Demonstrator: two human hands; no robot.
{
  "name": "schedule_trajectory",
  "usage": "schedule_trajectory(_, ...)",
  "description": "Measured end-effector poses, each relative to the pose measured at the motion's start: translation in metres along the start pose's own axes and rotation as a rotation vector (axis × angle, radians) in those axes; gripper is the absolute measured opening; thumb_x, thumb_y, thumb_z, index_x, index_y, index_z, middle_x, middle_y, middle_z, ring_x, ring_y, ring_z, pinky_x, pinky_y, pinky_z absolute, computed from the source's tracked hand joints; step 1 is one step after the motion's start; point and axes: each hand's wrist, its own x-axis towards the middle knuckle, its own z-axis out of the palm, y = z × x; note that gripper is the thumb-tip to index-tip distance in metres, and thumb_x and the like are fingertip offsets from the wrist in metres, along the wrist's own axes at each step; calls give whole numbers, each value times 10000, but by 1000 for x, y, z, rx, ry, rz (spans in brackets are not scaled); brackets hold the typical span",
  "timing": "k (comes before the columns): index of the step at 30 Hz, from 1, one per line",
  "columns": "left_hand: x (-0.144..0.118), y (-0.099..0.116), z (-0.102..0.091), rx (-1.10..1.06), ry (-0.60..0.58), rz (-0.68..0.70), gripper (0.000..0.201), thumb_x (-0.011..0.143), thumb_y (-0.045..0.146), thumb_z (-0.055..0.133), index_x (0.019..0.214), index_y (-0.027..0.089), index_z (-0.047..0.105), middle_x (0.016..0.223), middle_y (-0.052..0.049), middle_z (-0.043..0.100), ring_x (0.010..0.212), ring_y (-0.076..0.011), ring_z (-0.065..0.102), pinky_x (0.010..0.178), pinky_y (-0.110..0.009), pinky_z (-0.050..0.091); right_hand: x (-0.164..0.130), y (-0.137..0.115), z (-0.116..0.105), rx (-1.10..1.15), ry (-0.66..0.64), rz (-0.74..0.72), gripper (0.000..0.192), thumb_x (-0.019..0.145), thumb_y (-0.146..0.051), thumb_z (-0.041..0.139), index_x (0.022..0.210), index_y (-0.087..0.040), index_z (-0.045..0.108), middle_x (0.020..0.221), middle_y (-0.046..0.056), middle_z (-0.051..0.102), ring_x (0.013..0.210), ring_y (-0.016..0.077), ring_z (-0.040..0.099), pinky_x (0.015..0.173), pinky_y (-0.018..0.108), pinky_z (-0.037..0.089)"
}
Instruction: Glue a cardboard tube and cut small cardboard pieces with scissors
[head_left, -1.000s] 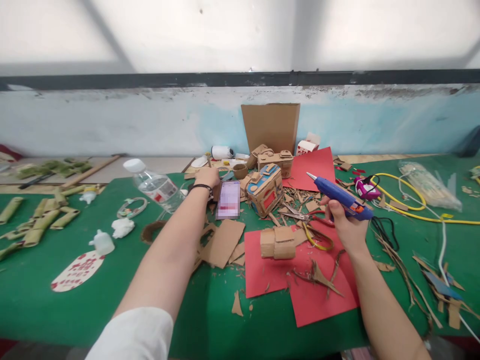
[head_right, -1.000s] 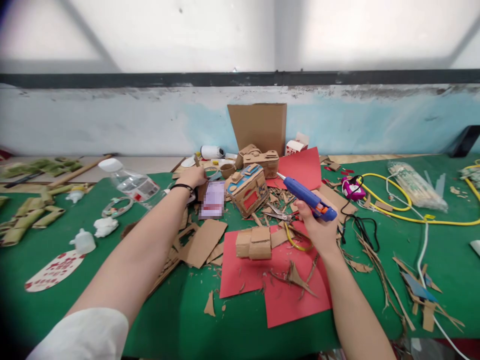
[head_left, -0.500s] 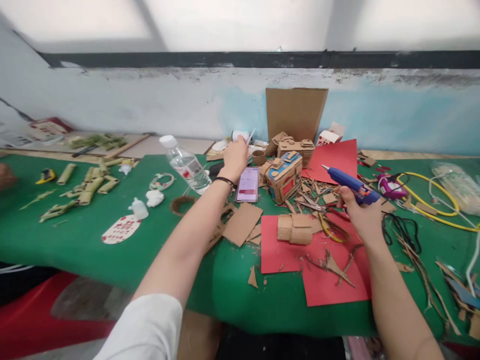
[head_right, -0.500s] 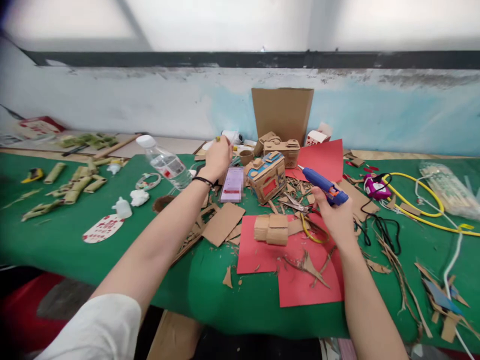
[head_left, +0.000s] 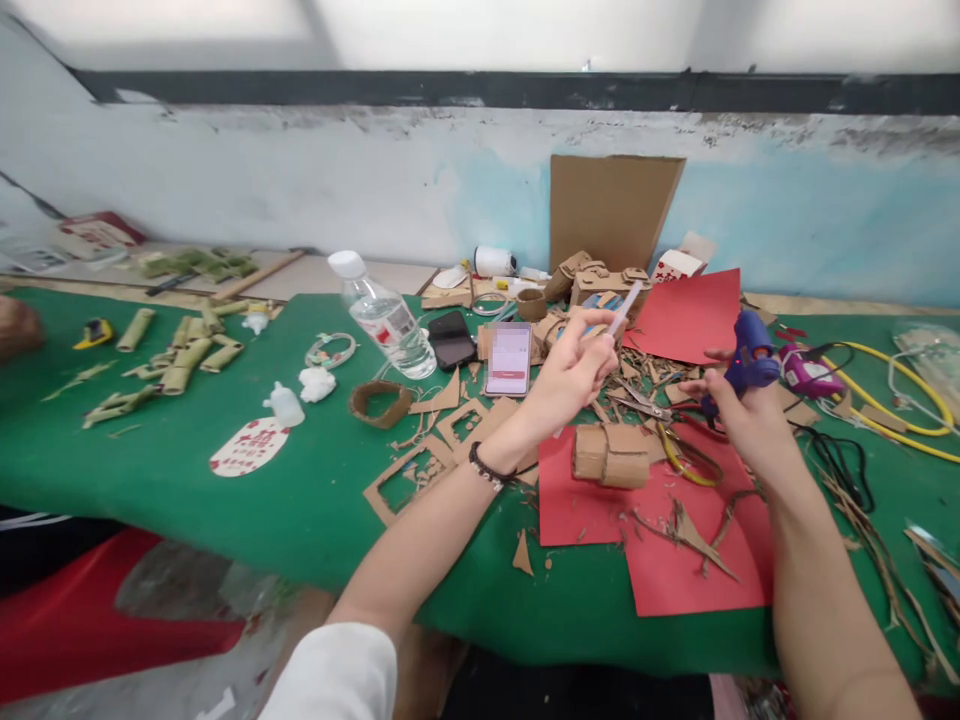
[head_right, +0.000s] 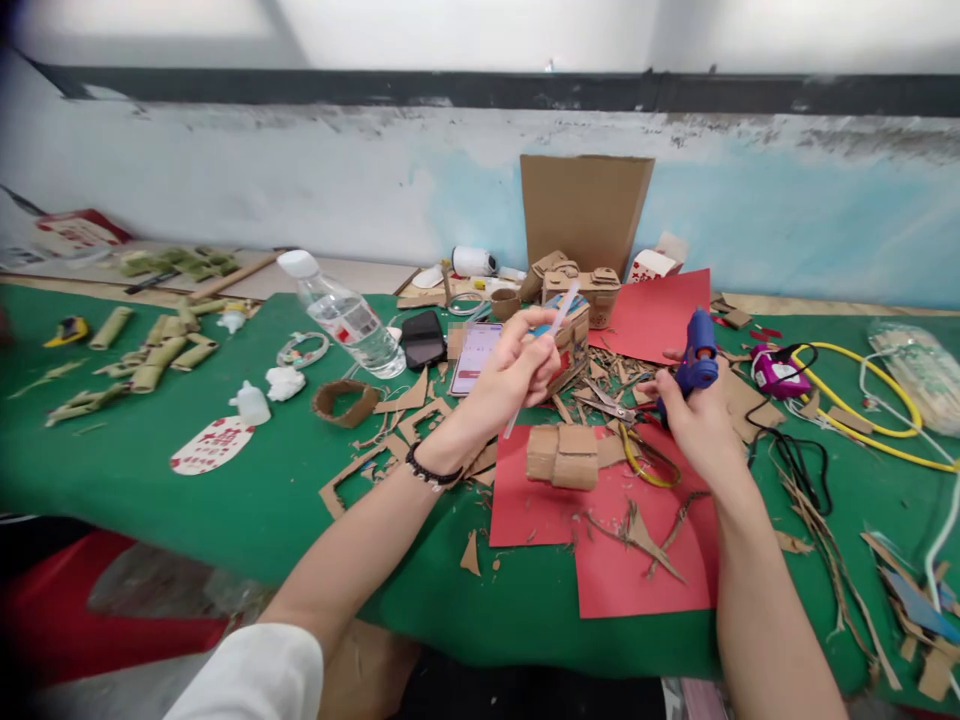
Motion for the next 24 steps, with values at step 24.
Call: schedule_trajectory(24, -19, -25, -19, 1415, -24, 436, 377, 1208, 353, 427, 1386, 201, 723, 1207, -94, 843, 1015, -203, 823, 788, -281, 566, -14, -14, 19, -242, -156, -19, 599, 1087, -508, 586, 1602, -241, 441, 1364, 162, 794, 1172, 362, 802, 1042, 546, 634)
